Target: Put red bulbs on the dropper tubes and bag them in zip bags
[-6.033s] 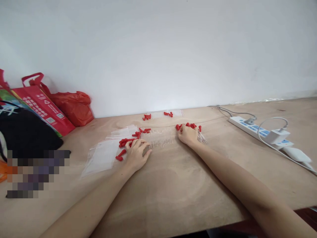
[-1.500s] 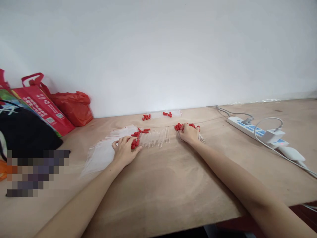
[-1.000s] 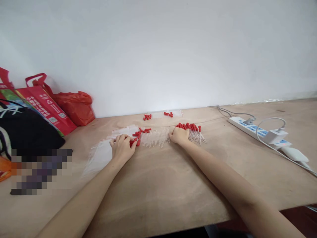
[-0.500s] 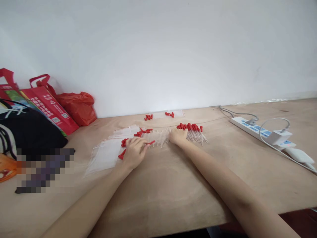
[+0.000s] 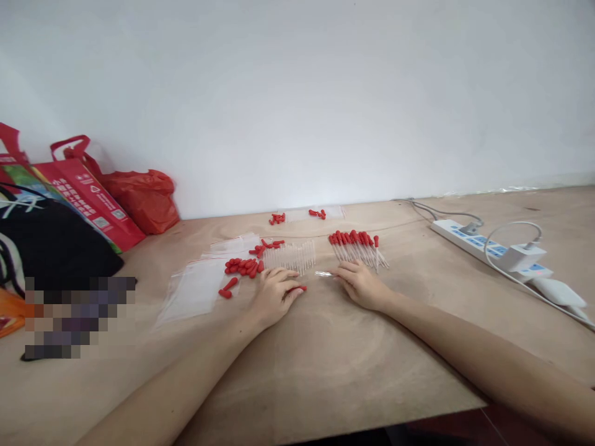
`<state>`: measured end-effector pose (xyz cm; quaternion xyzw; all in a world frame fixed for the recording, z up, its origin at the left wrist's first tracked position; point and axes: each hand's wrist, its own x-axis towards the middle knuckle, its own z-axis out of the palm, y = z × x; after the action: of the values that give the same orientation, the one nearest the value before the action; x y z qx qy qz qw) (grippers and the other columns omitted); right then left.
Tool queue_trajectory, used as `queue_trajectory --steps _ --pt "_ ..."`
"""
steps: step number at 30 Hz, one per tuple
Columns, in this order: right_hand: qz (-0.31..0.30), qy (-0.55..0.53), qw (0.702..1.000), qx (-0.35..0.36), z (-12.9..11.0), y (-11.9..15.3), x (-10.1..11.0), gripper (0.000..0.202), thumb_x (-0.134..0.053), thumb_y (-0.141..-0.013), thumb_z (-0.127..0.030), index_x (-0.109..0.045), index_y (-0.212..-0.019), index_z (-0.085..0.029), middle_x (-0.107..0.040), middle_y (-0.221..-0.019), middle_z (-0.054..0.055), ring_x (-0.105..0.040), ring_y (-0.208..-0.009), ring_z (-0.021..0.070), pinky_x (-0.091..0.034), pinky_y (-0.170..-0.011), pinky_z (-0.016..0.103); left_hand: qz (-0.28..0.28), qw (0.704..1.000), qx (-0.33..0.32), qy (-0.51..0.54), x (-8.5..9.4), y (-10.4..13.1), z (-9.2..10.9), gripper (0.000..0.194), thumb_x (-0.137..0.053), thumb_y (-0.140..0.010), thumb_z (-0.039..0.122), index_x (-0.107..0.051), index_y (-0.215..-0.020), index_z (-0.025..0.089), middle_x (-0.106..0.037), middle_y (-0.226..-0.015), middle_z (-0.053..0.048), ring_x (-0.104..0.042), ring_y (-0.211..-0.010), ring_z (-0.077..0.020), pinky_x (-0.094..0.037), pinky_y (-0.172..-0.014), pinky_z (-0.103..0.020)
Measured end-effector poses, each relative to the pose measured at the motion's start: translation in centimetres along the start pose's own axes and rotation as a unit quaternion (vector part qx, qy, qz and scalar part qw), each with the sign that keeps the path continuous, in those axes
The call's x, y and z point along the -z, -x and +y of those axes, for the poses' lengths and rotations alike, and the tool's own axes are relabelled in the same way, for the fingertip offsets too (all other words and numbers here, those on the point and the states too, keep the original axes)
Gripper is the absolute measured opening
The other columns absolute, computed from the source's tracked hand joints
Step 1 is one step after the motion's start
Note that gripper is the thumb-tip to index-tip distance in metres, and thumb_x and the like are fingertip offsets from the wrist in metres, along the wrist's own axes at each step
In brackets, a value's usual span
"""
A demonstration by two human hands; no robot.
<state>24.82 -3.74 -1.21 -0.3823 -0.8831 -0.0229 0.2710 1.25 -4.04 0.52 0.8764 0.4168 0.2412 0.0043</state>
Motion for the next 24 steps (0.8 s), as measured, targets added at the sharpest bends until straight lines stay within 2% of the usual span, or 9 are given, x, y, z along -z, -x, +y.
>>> queue_trajectory --steps 5,11,21,24 --pt "0.009 0.004 0.999 0.041 -1.0 -0.5 -0.3 0.028 -0.034 -0.087 -0.017 -0.056 -0.104 -0.016 -0.058 -0.079 0.007 -0.05 -0.074 0.0153 -0.031 -0.069 0.03 0.022 1.0 0.002 -0.001 0.1 -0.1 0.3 0.018 -0.041 -0.087 0.026 -0.058 -0.085 0.021 -0.066 -0.088 0.0 -0.056 -0.086 -0.0161 -0.025 -0.085 -0.038" --pt "0.021 0.005 0.999 0.044 -1.4 -0.6 -0.5 0.027 -0.035 -0.086 -0.017 -0.057 -0.103 -0.017 -0.058 -0.078 0.006 -0.05 -0.073 0.0147 -0.029 -0.07 0.03 0.021 1.0 0.005 0.01 0.1 0.1 0.4 0.018 -0.039 -0.088 0.026 -0.056 -0.088 0.021 -0.066 -0.09 0.0 -0.056 -0.085 -0.0161 -0.022 -0.088 -0.038" --pt "0.017 -0.023 0.998 0.063 -1.3 -0.6 -0.6 0.026 -0.037 -0.087 -0.021 -0.059 -0.098 -0.017 -0.058 -0.073 0.004 -0.049 -0.068 0.0128 -0.027 -0.072 0.03 0.01 0.99 0.073 0.12 -0.3 -0.3 0.9 0.014 -0.047 -0.082 0.026 -0.061 -0.085 0.022 -0.067 -0.082 0.002 -0.058 -0.077 -0.0157 -0.032 -0.081 -0.036" --pt "0.011 -0.034 0.997 0.066 -1.1 -0.6 -0.6 0.025 -0.038 -0.087 -0.023 -0.06 -0.098 -0.019 -0.059 -0.073 0.003 -0.05 -0.066 0.012 -0.027 -0.071 0.03 0.005 0.987 0.065 0.148 -0.2 -0.3 1.0 0.016 -0.047 -0.082 0.027 -0.062 -0.084 0.022 -0.068 -0.082 0.001 -0.058 -0.075 -0.0156 -0.035 -0.08 -0.035"
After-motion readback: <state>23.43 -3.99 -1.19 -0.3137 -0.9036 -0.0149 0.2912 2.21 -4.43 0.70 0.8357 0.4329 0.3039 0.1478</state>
